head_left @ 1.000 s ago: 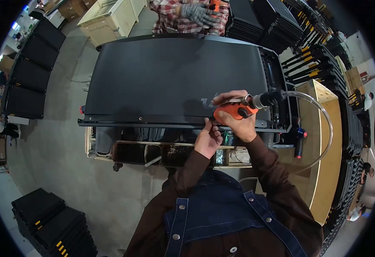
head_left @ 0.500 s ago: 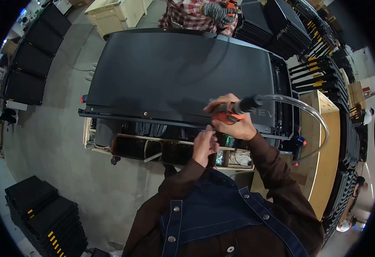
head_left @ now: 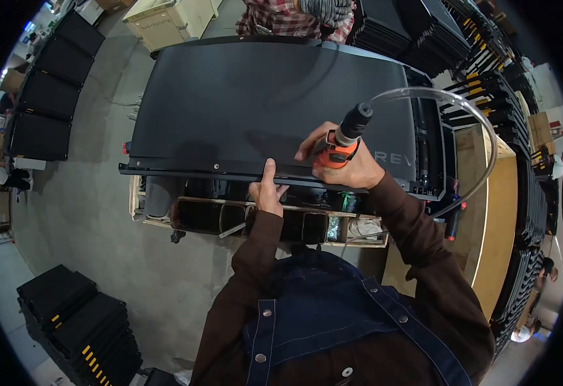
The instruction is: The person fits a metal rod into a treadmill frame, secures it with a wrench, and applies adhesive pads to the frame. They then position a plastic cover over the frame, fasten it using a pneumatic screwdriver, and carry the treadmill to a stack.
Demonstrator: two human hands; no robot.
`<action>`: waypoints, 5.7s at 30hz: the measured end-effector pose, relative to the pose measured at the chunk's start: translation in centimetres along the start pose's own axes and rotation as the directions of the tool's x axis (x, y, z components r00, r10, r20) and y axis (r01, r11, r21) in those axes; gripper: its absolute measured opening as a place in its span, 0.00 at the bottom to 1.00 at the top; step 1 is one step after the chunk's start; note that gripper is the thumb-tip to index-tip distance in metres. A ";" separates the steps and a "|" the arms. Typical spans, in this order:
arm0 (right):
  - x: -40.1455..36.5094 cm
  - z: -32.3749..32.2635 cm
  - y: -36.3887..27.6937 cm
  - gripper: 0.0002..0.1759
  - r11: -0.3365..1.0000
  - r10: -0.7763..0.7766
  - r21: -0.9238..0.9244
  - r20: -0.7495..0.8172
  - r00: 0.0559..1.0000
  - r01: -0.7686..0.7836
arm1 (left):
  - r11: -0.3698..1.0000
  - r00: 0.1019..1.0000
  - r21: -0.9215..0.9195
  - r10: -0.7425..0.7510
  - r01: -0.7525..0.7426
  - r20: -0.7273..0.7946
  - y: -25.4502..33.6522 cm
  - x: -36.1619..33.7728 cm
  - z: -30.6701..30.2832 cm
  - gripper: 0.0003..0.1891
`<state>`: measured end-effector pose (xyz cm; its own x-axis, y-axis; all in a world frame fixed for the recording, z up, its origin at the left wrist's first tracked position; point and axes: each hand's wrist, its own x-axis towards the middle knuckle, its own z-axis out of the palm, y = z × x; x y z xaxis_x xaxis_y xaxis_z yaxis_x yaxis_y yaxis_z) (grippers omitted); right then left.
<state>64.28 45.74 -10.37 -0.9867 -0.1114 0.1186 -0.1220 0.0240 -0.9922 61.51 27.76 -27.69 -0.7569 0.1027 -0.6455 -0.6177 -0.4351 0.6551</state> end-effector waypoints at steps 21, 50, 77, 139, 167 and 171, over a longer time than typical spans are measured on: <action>-2.4 -0.7 3.5 0.22 0.988 -0.153 -0.010 -0.227 0.962 0.155 | 0.996 1.000 -0.082 0.019 -0.020 -0.008 -0.4 0.1 0.7 0.33; -8.3 4.8 7.7 0.27 0.973 -0.019 -0.182 -0.672 0.740 -0.140 | 0.787 0.946 0.536 0.190 -0.306 0.261 -2.5 0.9 -12.6 0.22; 1.6 28.7 32.0 0.19 0.275 0.686 -0.958 0.137 0.715 -0.081 | 0.956 0.958 0.074 -0.278 0.282 -0.070 3.0 -4.7 -31.5 0.10; -2.9 0.8 2.6 0.37 0.998 -0.063 -0.020 -0.281 0.958 0.060 | 0.772 0.589 -0.105 -0.381 0.627 0.713 -15.3 6.9 0.5 0.14; -1.7 0.3 3.7 0.19 0.985 -0.169 -0.002 -0.144 0.975 0.171 | 0.964 0.887 -0.221 -0.033 0.151 0.461 -12.9 2.8 2.2 0.21; -1.5 -0.2 3.8 0.18 0.984 -0.175 0.009 -0.109 0.979 0.177 | 0.963 0.891 -0.249 0.022 0.102 0.454 -13.9 3.2 1.8 0.24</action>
<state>65.31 46.17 -14.36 -0.9558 -0.0054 0.2939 -0.2939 -0.0055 -0.9558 67.33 35.80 -38.16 -0.7850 0.4880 -0.3817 -0.6194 -0.6309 0.4673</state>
